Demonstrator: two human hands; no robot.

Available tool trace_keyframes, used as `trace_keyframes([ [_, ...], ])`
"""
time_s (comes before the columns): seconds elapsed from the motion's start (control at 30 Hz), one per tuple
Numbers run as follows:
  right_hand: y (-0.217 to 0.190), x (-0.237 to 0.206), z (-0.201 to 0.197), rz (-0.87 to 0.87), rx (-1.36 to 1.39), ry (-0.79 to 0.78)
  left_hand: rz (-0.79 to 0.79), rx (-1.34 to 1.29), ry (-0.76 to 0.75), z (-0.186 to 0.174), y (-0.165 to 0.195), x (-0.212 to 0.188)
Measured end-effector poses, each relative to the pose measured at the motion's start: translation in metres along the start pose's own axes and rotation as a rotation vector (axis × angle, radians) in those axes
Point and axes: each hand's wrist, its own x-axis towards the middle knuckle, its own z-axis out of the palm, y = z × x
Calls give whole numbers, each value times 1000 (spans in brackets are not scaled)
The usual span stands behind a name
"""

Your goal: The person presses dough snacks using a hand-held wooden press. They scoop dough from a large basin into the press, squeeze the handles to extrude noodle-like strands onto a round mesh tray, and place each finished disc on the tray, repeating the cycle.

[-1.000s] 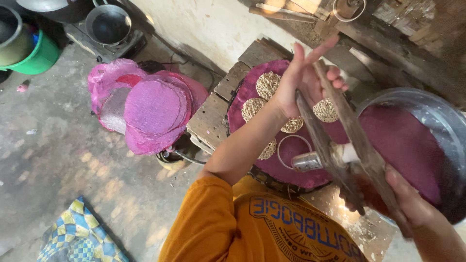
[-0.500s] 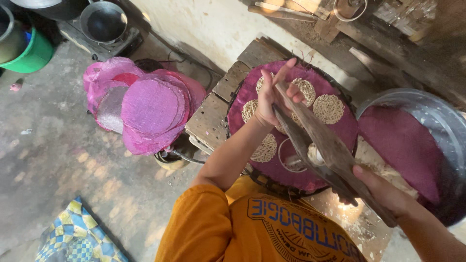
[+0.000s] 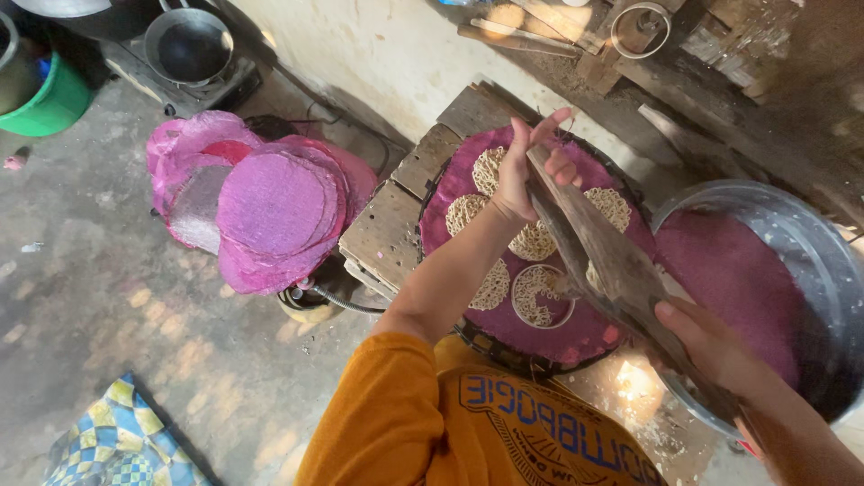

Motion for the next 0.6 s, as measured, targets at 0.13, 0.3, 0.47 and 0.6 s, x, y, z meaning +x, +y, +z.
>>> trace_keyframes([
  [0.13, 21, -13, -1, 63, 84, 39, -70, 13, 125, 4, -16, -17],
  [0.3, 28, -10, 27, -53, 34, -29, -47, -20, 143, -2, -3, -41],
  [0.47, 2, -8, 41, -115, -100, 7, 1, -19, 103, -8, 16, -32],
  [0.6, -10, -21, 39, -58, -203, 118, 3, -24, 99, -12, 4, -29],
])
